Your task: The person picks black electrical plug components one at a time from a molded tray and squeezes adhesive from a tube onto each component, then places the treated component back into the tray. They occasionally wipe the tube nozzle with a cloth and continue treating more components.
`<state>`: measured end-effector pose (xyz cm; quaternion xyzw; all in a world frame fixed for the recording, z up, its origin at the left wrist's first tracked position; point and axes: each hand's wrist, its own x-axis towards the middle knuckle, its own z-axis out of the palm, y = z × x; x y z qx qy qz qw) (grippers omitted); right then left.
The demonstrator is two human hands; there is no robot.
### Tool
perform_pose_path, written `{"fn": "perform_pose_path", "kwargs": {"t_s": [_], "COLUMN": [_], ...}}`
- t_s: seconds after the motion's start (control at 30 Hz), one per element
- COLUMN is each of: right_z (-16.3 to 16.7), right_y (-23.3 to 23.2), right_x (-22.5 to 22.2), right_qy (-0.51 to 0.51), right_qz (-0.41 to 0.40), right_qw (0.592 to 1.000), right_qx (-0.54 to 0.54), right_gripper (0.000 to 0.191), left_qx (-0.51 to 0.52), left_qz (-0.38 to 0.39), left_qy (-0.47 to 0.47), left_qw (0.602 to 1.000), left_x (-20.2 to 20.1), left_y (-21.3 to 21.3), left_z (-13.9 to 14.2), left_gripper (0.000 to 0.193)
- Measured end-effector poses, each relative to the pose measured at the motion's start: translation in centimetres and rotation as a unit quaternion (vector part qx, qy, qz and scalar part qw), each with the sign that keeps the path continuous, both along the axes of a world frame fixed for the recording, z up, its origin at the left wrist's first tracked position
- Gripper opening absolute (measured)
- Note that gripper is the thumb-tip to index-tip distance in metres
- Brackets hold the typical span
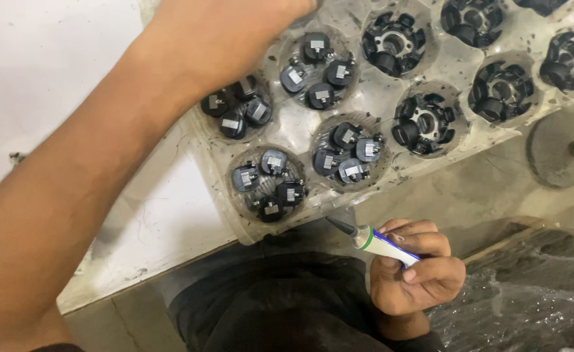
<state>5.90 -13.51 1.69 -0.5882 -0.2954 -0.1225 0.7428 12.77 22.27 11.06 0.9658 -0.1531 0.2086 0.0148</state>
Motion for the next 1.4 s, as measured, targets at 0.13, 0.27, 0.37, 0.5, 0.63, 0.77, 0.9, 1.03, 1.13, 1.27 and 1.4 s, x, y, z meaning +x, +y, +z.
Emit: {"fn": "perform_pose_path", "kwargs": {"t_s": [0.13, 0.27, 0.37, 0.5, 0.63, 0.77, 0.9, 1.03, 1.13, 1.27, 1.4], "right_z": [0.7, 1.4, 1.2, 0.4, -0.1, 0.0, -0.4, -1.5, -2.3, -3.2, -3.6], "right_y": [1.0, 2.7, 4.9, 8.8, 12.4, 14.9, 16.8, 18.5, 19.6, 20.1, 19.8], "right_x": [-1.2, -3.0, -4.4, -5.6, -7.0, -7.7, -8.6, -9.5, -10.2, -10.9, -11.6], "right_qy": [-0.004, -0.040, -0.064, -0.109, -0.110, -0.122, -0.086, -0.031, 0.050, 0.110, 0.223], "right_qz": [0.073, 0.200, 0.257, 0.290, 0.296, 0.270, 0.253, 0.267, 0.307, 0.357, 0.381], "right_qw": [0.996, 0.976, 0.964, 0.951, 0.949, 0.954, 0.958, 0.958, 0.946, 0.923, 0.893], "right_qx": [-0.042, -0.080, -0.027, -0.021, -0.026, -0.049, -0.102, -0.102, -0.093, -0.096, -0.087], "right_gripper": [0.031, 0.033, 0.032, 0.033, 0.031, 0.029, 0.029, 0.027, 0.026, 0.026, 0.026], "left_qx": [-0.061, -0.028, -0.072, -0.115, -0.121, -0.082, -0.135, -0.248, -0.362, -0.575, -0.728], "left_qz": [0.115, 0.311, 0.439, 0.505, 0.452, 0.366, 0.363, 0.354, 0.358, 0.339, 0.284], "left_qy": [0.033, 0.048, 0.020, -0.061, -0.095, -0.038, -0.044, -0.159, -0.253, -0.337, -0.336], "left_qw": [0.991, 0.949, 0.895, 0.853, 0.879, 0.926, 0.921, 0.888, 0.823, 0.664, 0.526], "left_x": [-12.2, -23.9, -30.6, -35.6, -37.1, -36.0, -35.1, -35.1, -35.5, -34.5, -33.9], "left_y": [0.1, -2.1, -3.7, -4.7, -1.6, 3.1, 4.3, 2.4, -0.7, -5.6, -8.1], "left_z": [3.6, 4.2, 2.6, -1.4, -3.4, -4.5, -6.9, -9.5, -10.6, -11.9, -12.4], "left_gripper": [0.021, 0.027, 0.026, 0.031, 0.048, 0.041, 0.029, 0.022, 0.017, 0.014, 0.015]}}
